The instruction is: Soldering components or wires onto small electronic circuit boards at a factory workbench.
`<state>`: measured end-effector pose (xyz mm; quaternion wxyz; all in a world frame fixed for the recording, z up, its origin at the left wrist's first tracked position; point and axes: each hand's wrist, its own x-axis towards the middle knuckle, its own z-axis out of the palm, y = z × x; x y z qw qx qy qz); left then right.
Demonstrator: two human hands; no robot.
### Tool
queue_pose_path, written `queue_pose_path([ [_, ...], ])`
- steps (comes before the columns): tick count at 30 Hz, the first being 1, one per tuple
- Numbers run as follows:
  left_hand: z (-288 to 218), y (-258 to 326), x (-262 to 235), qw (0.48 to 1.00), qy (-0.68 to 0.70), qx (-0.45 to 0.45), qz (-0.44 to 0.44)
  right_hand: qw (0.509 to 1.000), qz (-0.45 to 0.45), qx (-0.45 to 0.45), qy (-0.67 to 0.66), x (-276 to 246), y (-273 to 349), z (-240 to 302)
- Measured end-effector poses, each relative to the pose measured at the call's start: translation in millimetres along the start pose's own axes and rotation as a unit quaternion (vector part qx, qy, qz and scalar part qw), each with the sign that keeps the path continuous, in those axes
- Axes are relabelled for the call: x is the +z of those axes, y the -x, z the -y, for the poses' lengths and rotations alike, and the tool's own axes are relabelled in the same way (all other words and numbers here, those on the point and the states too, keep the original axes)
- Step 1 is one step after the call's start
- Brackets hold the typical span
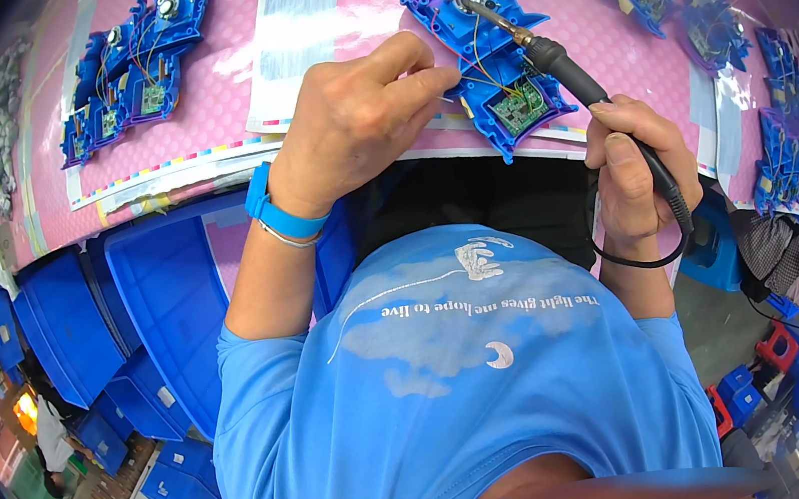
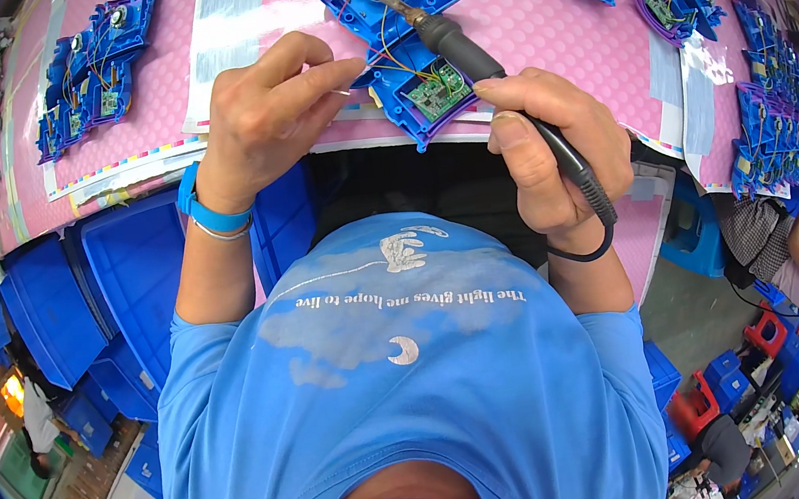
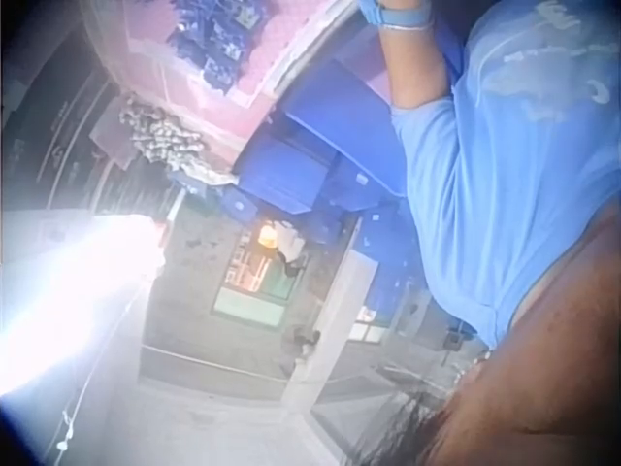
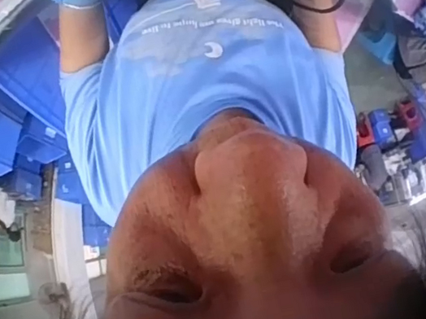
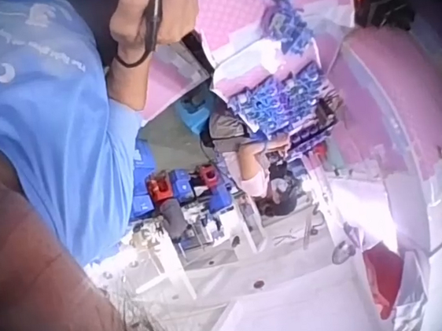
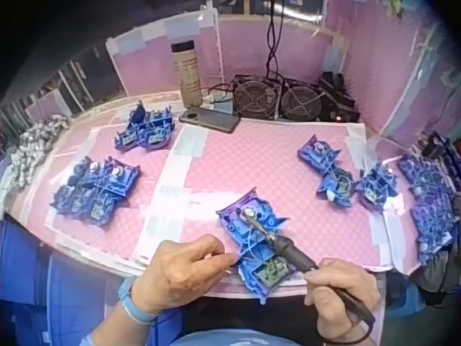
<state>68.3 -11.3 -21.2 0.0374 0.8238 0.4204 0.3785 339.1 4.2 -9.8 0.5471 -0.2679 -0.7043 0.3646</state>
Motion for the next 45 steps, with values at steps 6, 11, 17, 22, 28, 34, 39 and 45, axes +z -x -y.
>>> queue_pose_path([
  [6, 9.4, 2.1, 7.8, 0.998, -0.055, -0.004, 0.021, 1.000, 0.027, 0.008, 0.005, -7.0, 2.9, 3.0],
  [11, 0.3, -5.9, 3.3, 0.997, -0.052, 0.042, -0.029, 0.999, 0.042, -0.001, -0.007, -11.8, 4.9, 2.1],
  [17, 7.3, -15.1, 9.6, 0.992, -0.095, 0.067, -0.044, 1.000, 0.014, 0.010, -0.009, -4.1, 0.2, -1.6],
  [22, 18.0, -15.4, 20.5, 0.992, -0.103, 0.059, -0.038, 1.000, 0.021, 0.008, -0.006, -4.5, -1.9, -6.0],
  [28, 17.5, -17.4, 18.9, 0.993, -0.102, 0.052, -0.025, 1.000, 0.014, 0.020, 0.013, -6.3, -0.7, -6.3],
  [34, 17.0, -18.9, 18.4, 0.994, -0.102, 0.039, -0.013, 0.999, 0.019, 0.025, 0.015, -6.5, -1.7, -7.3],
  [39, 17.8, -18.1, 19.2, 0.994, -0.099, 0.034, -0.011, 1.000, 0.019, 0.010, 0.012, -7.3, -0.5, -4.4],
  [45, 16.5, -17.0, 19.6, 0.996, -0.090, 0.027, -0.012, 0.999, 0.039, 0.011, -0.011, -9.7, 0.7, 1.1],
])
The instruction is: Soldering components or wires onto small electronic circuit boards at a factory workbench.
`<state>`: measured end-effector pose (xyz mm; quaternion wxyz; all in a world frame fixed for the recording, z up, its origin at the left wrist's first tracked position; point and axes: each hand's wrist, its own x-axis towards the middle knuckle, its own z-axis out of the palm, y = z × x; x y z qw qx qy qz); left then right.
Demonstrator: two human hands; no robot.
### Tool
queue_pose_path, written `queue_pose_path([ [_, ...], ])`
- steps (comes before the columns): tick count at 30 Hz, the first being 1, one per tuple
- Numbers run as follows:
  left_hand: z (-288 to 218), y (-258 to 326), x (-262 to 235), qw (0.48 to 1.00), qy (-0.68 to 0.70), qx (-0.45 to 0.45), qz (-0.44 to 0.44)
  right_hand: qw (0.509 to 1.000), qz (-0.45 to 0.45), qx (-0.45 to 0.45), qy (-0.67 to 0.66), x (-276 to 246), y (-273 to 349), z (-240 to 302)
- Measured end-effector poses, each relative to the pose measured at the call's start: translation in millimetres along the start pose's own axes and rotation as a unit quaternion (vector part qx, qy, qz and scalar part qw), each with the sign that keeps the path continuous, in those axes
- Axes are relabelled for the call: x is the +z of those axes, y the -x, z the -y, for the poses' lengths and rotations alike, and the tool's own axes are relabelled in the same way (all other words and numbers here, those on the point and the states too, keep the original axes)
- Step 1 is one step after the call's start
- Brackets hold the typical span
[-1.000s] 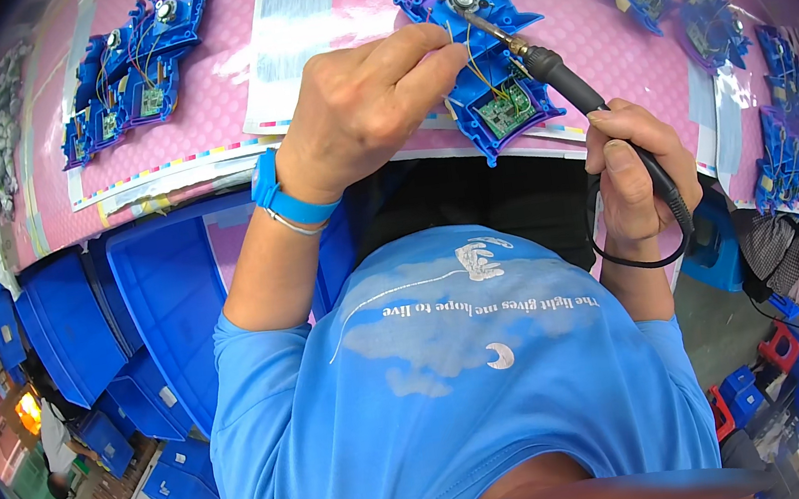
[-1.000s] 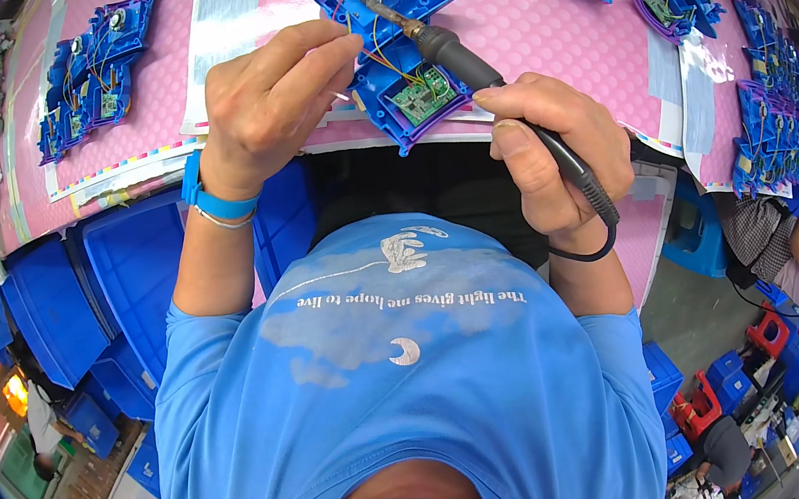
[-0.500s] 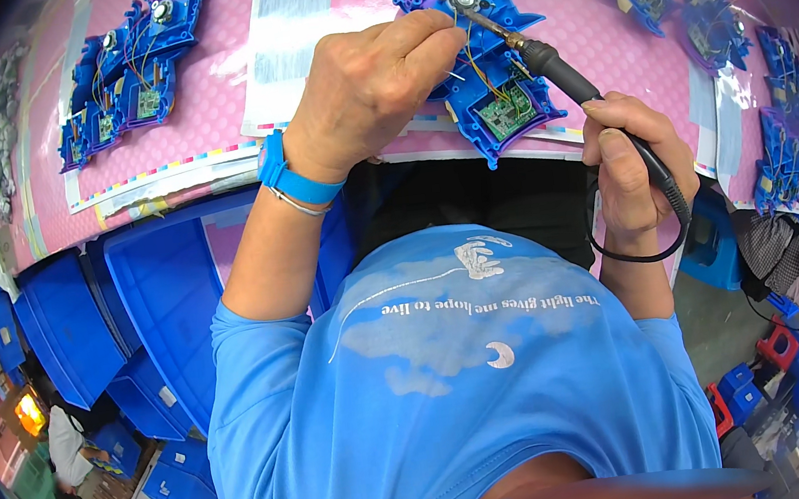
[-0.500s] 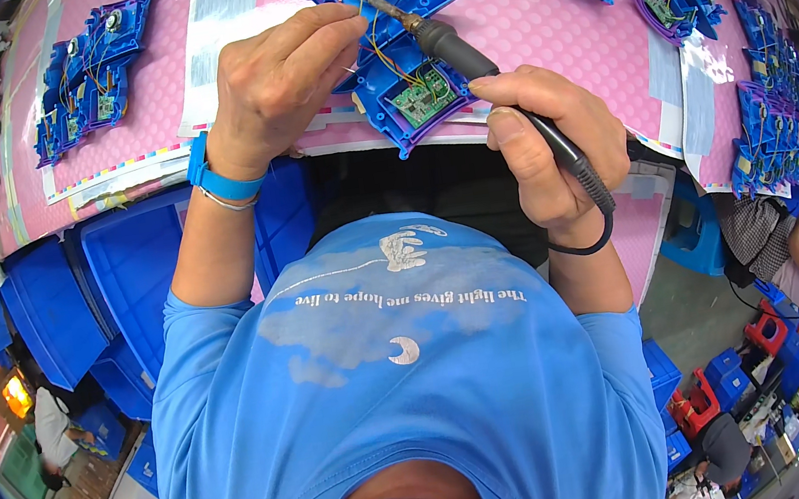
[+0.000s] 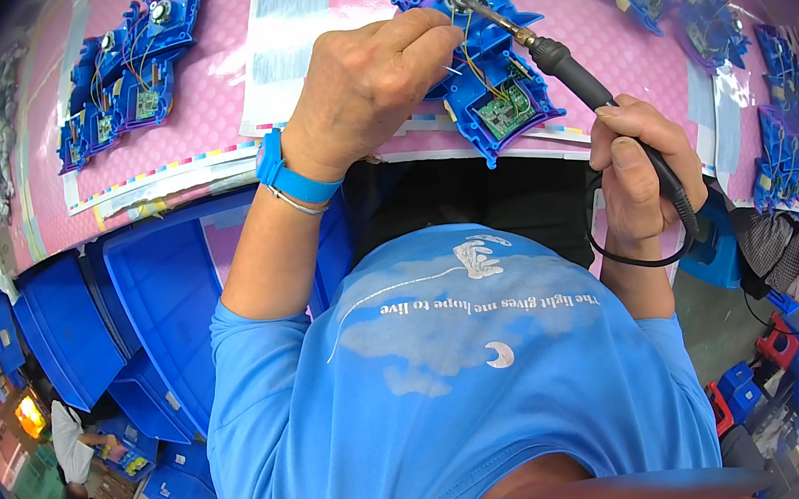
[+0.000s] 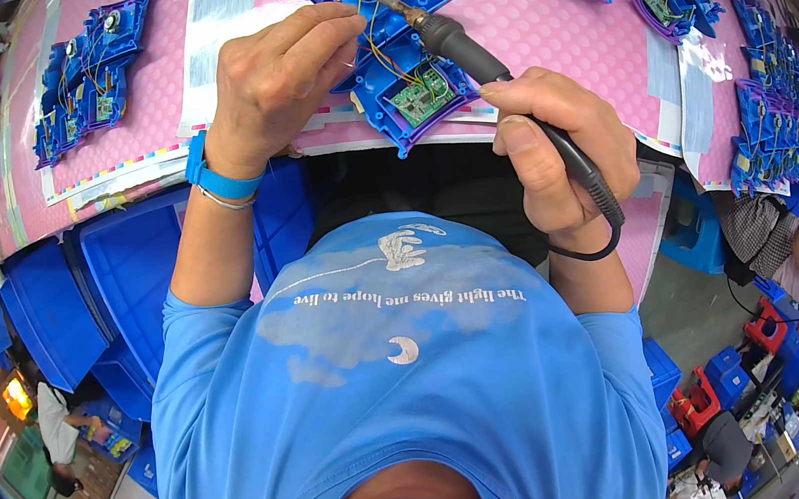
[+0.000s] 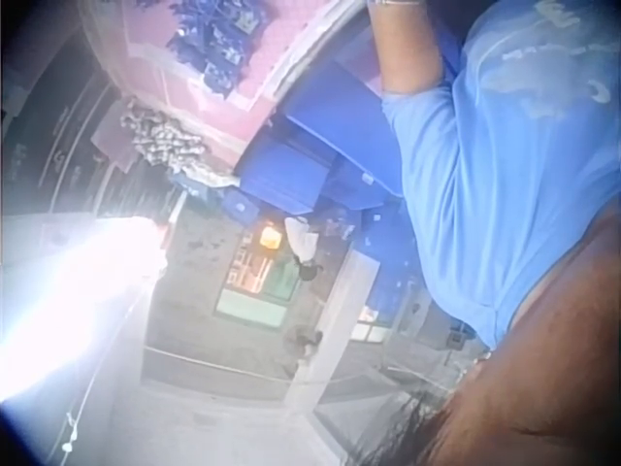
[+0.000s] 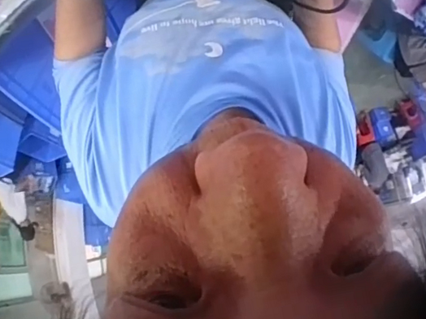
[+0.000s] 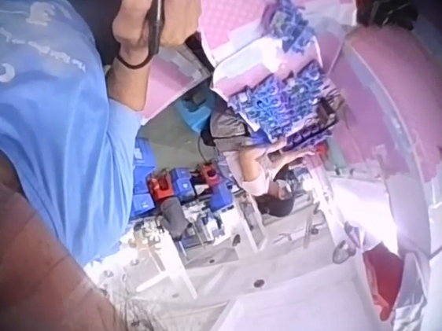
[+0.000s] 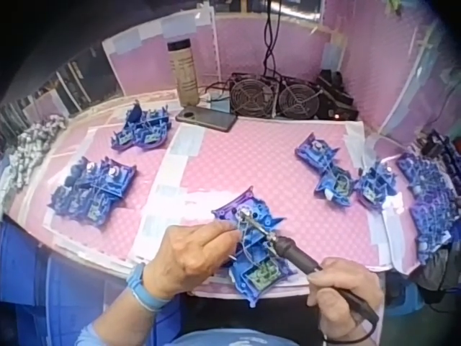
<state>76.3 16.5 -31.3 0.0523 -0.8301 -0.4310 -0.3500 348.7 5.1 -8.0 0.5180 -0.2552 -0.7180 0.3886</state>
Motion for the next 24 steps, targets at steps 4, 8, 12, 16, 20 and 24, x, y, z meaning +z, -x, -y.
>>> queue_pose_path([
  [4, 2.1, 0.1, 2.3, 1.000, 0.007, 0.000, -0.005, 1.000, -0.002, -0.017, 0.002, -0.5, -0.1, -2.2],
  [8, 2.7, -1.7, 2.9, 1.000, 0.011, 0.005, -0.010, 1.000, -0.008, -0.027, -0.009, -1.6, -0.4, -1.6],
  [12, 1.5, 0.9, 1.6, 1.000, 0.018, -0.002, -0.014, 0.999, -0.013, -0.037, -0.023, -1.7, -1.8, 0.0],
  [16, -9.7, 8.3, -13.9, 0.987, 0.121, -0.086, -0.056, 0.996, -0.063, -0.063, -0.004, -10.4, -3.9, 3.9],
  [20, -21.9, 18.4, -33.9, 0.963, 0.205, -0.175, 0.029, 0.990, -0.133, -0.051, -0.008, -19.3, -2.9, -1.9],
  [24, -21.1, 16.8, -27.8, 0.970, 0.196, -0.129, 0.056, 0.984, -0.166, -0.045, -0.036, -26.6, -1.1, -4.6],
])
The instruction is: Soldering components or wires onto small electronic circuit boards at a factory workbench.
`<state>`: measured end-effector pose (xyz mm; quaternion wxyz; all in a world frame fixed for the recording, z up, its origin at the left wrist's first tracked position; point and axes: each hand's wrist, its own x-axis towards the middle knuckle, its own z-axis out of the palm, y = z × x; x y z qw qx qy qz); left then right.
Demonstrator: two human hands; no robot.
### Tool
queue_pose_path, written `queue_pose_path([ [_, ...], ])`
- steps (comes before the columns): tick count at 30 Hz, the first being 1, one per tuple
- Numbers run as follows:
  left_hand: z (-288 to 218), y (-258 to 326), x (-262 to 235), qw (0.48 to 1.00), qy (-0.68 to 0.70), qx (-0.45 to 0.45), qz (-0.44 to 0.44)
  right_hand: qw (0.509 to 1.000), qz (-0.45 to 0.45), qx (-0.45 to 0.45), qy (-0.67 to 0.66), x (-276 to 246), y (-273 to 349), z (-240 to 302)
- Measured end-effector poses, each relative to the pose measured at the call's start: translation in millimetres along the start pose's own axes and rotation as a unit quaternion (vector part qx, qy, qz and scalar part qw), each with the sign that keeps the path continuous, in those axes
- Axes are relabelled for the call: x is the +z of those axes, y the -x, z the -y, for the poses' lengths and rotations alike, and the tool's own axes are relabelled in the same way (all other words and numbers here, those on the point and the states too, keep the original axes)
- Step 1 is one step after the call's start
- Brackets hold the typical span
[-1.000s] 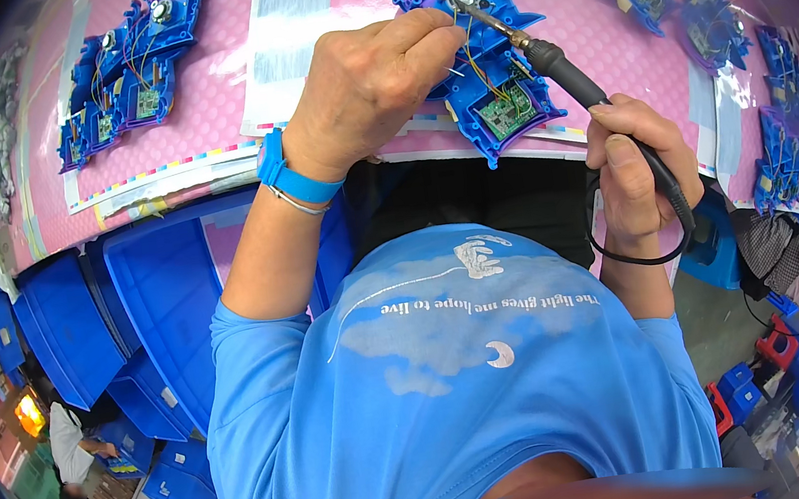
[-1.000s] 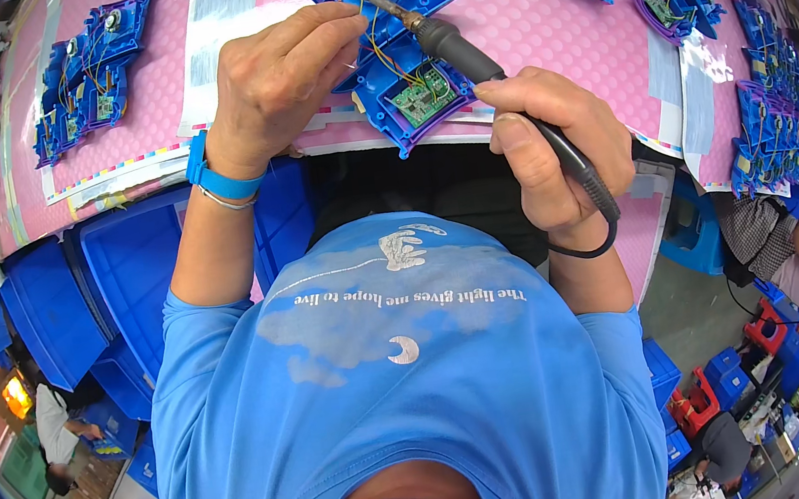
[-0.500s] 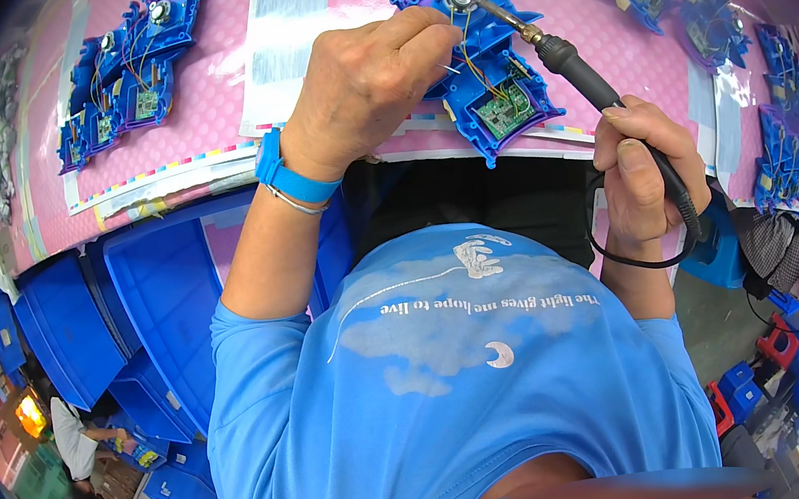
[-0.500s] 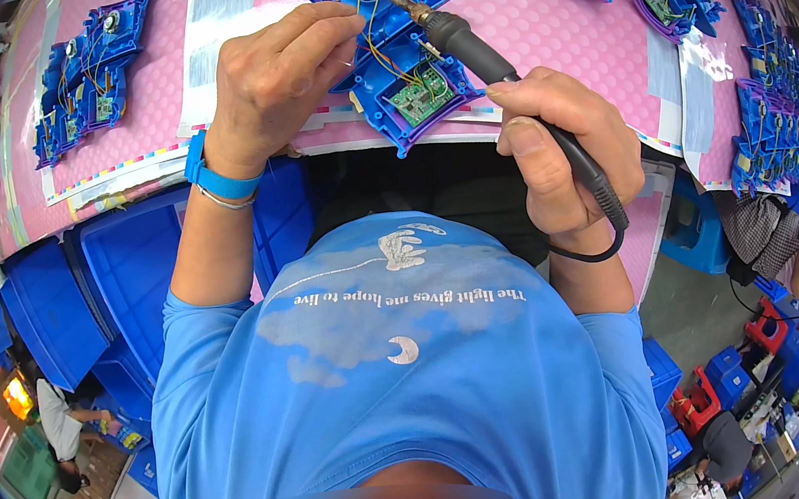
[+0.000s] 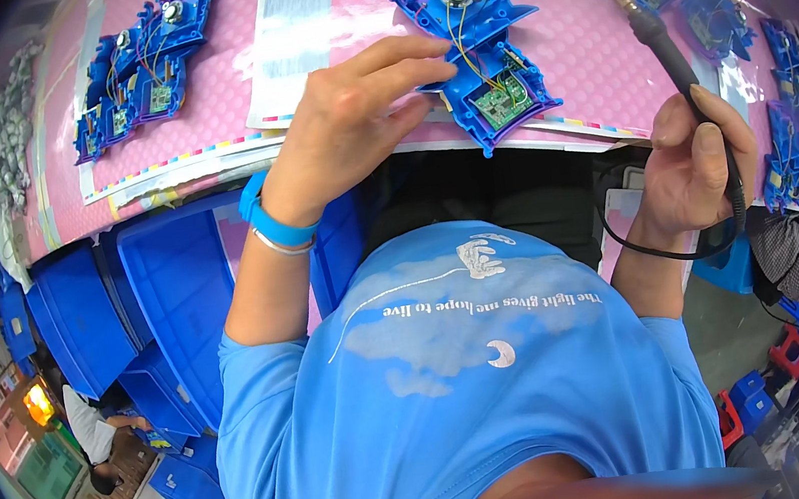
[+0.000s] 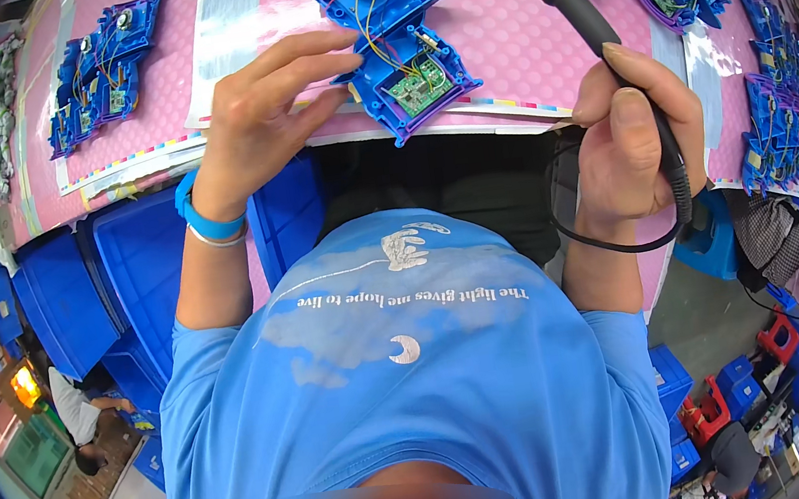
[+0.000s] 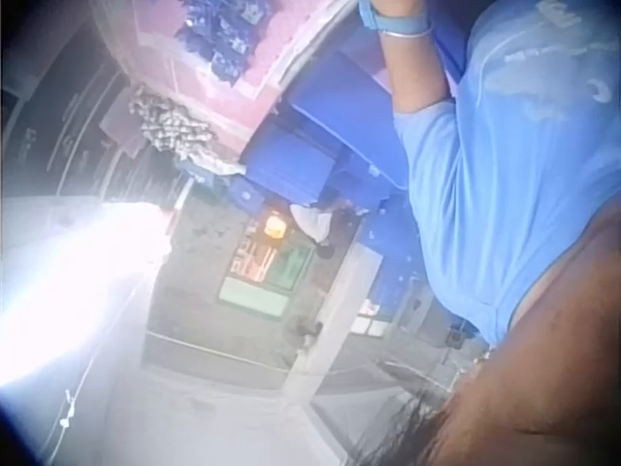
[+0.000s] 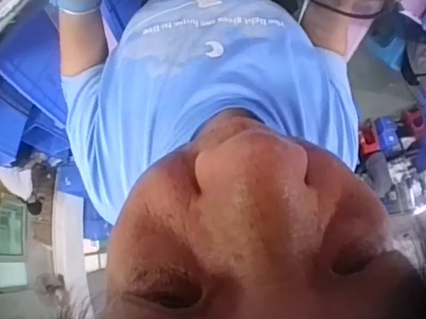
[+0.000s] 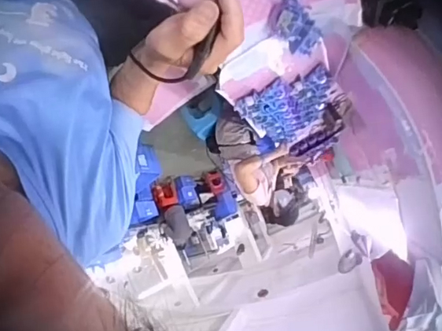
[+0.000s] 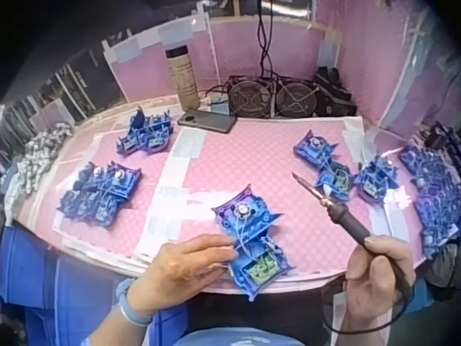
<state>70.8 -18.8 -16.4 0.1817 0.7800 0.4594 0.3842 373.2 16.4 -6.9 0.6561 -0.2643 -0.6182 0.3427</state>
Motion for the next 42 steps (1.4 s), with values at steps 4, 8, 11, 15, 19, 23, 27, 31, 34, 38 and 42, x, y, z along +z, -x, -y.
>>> queue_pose_path([
  [4, 6.4, -16.2, 17.1, 0.998, -0.047, 0.035, 0.019, 0.999, -0.034, 0.014, 0.000, -3.3, 5.4, 3.4],
  [8, 28.0, -29.7, -8.5, 0.989, -0.125, 0.063, 0.045, 0.999, -0.027, 0.021, 0.011, -25.2, 15.1, 8.4],
  [11, 69.0, -25.0, -52.1, 0.983, -0.156, 0.066, 0.066, 1.000, -0.023, 0.018, 0.009, -34.9, 20.3, 9.9],
  [15, 86.6, -11.1, -131.8, 0.966, -0.247, -0.009, 0.074, 1.000, -0.014, 0.011, 0.006, -32.8, 19.8, 9.1],
  [19, 116.8, 8.5, -179.2, 0.950, -0.300, -0.008, 0.082, 1.000, -0.012, 0.015, -0.008, -26.6, 24.5, 4.4],
  [23, 132.2, 22.8, -208.6, 0.929, -0.368, -0.023, 0.047, 0.999, -0.027, 0.012, -0.018, -13.8, 24.1, 18.0],
  [27, 54.5, 0.3, -150.9, 0.919, -0.374, 0.006, -0.126, 0.988, -0.061, -0.019, 0.143, -23.4, 28.7, 5.1],
  [31, -71.2, -33.5, -45.8, 0.958, -0.230, 0.151, -0.083, 0.970, -0.015, -0.022, 0.240, -15.9, 4.3, -1.7],
  [34, -98.0, -81.7, 2.9, 0.971, -0.142, 0.162, 0.103, 0.953, 0.007, -0.038, 0.300, -33.1, -13.7, -18.6],
  [38, -17.0, -160.3, 72.2, 0.971, -0.144, 0.167, 0.092, 0.893, 0.030, -0.128, 0.430, -51.4, -44.3, -32.2],
  [42, 32.0, -199.1, 116.1, 0.982, -0.073, 0.159, 0.072, 0.862, 0.031, -0.130, 0.489, -102.6, -71.3, -50.0],
])
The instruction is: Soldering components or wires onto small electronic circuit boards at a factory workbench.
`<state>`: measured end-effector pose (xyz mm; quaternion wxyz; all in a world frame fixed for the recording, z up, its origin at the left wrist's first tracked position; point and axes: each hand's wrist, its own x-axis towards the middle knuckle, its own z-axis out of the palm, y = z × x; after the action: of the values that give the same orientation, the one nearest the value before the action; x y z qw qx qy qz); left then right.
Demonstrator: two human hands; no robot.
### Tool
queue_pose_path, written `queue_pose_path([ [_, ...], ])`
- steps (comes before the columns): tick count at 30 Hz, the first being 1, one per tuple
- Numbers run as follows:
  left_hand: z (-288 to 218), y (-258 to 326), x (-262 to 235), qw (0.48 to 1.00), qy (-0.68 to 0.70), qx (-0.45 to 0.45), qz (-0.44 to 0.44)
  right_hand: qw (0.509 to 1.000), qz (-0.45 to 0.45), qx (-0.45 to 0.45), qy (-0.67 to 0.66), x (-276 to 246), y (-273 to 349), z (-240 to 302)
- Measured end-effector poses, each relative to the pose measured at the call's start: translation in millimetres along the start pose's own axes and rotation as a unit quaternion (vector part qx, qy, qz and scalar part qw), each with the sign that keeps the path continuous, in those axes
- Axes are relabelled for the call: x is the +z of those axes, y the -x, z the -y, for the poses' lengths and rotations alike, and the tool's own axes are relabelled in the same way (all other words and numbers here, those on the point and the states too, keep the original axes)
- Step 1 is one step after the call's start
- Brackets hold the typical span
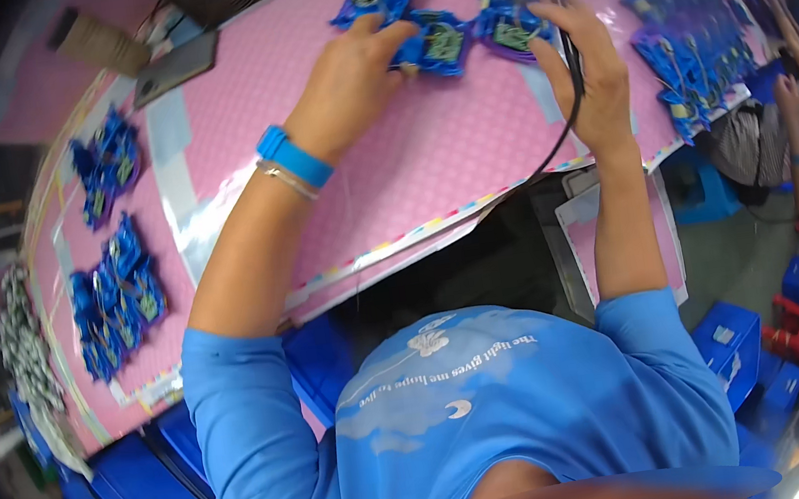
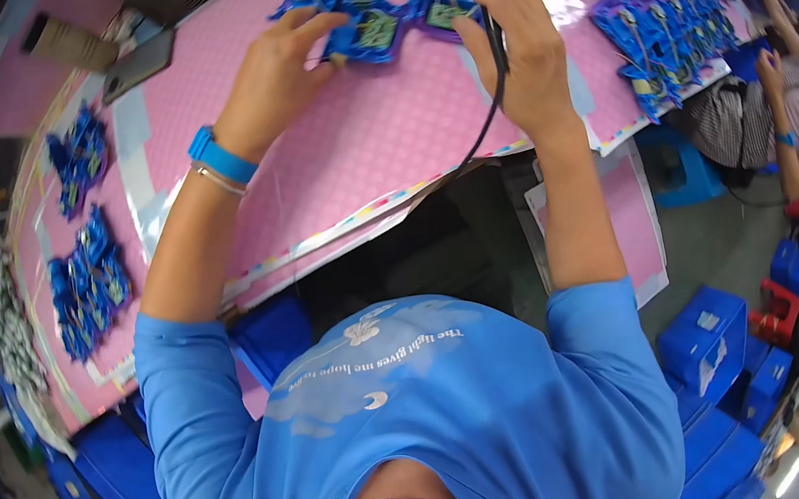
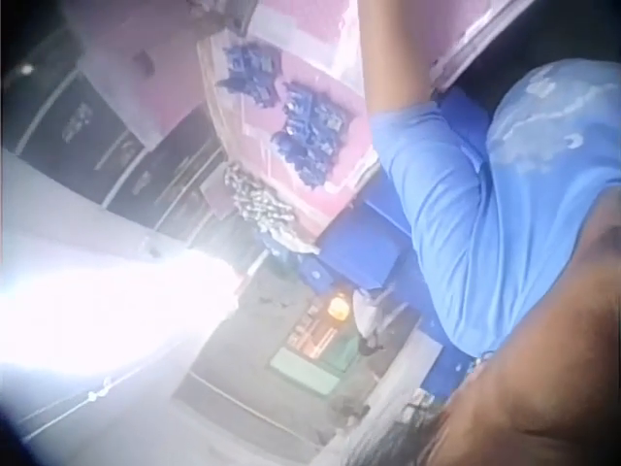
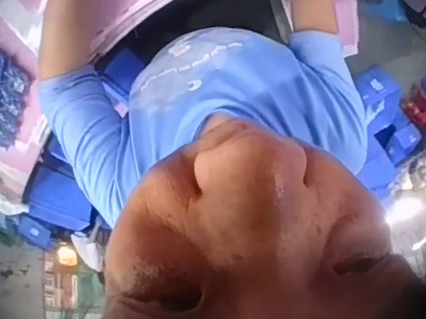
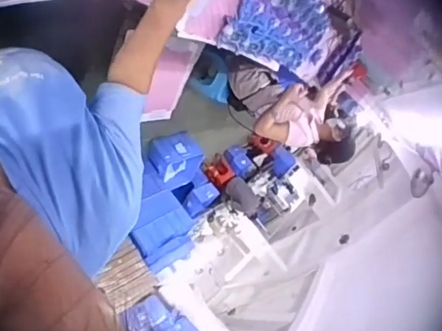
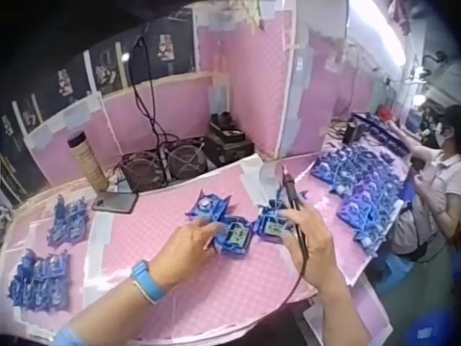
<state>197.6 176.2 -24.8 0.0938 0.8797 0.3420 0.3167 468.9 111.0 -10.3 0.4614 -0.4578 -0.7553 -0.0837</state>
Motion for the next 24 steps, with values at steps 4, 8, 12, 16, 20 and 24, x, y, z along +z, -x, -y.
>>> queue_pose_path([
  [4, 11.2, -10.4, 2.7, 0.999, 0.045, -0.007, 0.019, 0.995, 0.049, 0.081, -0.032, -4.3, -13.9, -37.9],
  [8, 13.3, 3.5, -22.8, 0.996, 0.050, -0.036, 0.060, 0.991, 0.082, 0.082, -0.064, 14.4, -9.5, -46.4],
  [12, -2.8, 38.5, -55.4, 0.993, 0.047, -0.036, 0.099, 0.981, 0.129, 0.030, -0.144, 24.1, -4.8, -22.4],
  [16, -31.3, 102.7, -88.7, 0.987, 0.029, -0.111, 0.109, 0.946, 0.195, 0.021, -0.257, 44.6, -3.2, 23.6],
  [20, -74.2, 155.8, -98.8, 0.982, 0.002, -0.182, 0.050, 0.930, 0.196, -0.024, -0.310, 58.6, -0.2, 59.6],
  [24, -102.3, 195.2, -99.1, 0.969, -0.015, -0.237, -0.069, 0.932, 0.209, 0.006, -0.297, 68.0, -4.1, 81.7],
])
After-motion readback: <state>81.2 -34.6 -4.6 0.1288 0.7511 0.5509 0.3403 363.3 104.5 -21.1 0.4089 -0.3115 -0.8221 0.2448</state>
